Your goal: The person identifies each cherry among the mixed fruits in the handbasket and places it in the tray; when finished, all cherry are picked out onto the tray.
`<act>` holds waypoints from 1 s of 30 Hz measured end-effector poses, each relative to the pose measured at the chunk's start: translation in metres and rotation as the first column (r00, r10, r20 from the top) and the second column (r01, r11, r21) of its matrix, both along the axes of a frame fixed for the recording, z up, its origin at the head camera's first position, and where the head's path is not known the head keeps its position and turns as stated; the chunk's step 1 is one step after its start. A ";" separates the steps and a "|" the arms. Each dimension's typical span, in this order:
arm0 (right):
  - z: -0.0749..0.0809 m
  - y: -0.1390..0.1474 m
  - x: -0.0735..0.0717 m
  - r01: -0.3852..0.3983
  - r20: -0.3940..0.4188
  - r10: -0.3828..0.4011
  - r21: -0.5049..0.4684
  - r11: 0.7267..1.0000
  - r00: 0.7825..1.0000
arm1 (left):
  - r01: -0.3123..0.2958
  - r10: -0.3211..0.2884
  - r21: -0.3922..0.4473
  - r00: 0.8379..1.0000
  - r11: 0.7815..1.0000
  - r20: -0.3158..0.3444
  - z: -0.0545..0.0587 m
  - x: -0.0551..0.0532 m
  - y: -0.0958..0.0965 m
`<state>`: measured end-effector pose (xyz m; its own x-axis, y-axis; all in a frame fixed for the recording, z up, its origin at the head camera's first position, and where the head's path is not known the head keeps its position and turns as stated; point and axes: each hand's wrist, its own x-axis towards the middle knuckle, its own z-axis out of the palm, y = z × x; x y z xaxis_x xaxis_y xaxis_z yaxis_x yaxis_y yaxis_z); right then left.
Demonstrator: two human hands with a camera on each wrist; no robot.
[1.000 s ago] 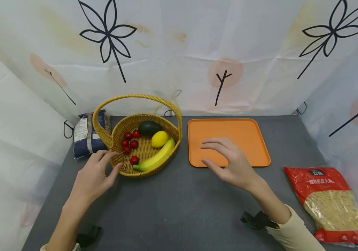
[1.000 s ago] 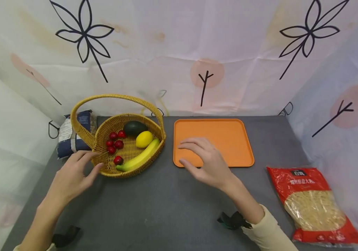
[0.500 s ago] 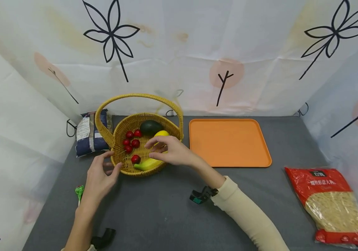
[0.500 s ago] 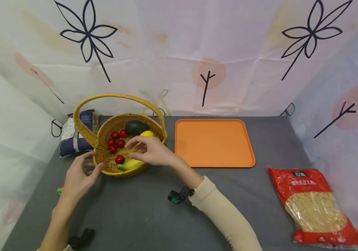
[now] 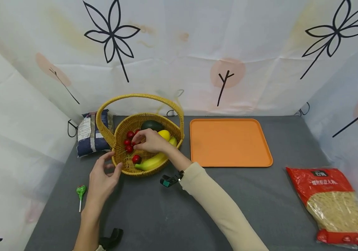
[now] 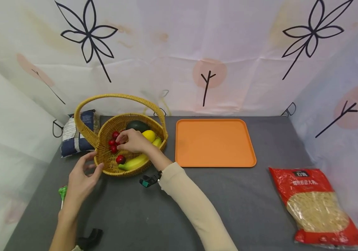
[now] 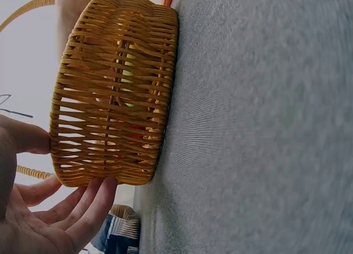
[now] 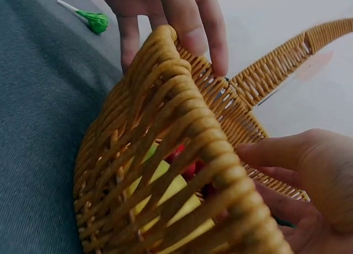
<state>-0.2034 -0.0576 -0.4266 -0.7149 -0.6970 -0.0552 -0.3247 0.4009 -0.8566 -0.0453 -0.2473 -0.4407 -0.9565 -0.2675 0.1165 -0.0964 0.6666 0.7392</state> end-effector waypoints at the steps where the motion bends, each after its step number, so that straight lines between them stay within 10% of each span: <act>1: -0.001 -0.002 -0.001 0.015 0.002 -0.015 0.009 1.000 1.000 | -0.001 0.001 0.003 1.000 1.000 -0.004 0.000 0.000 0.001; 30: -0.006 -0.015 -0.001 0.096 0.186 -0.097 0.014 0.995 0.978 | -0.018 0.016 0.046 0.999 0.999 0.052 0.002 0.001 0.001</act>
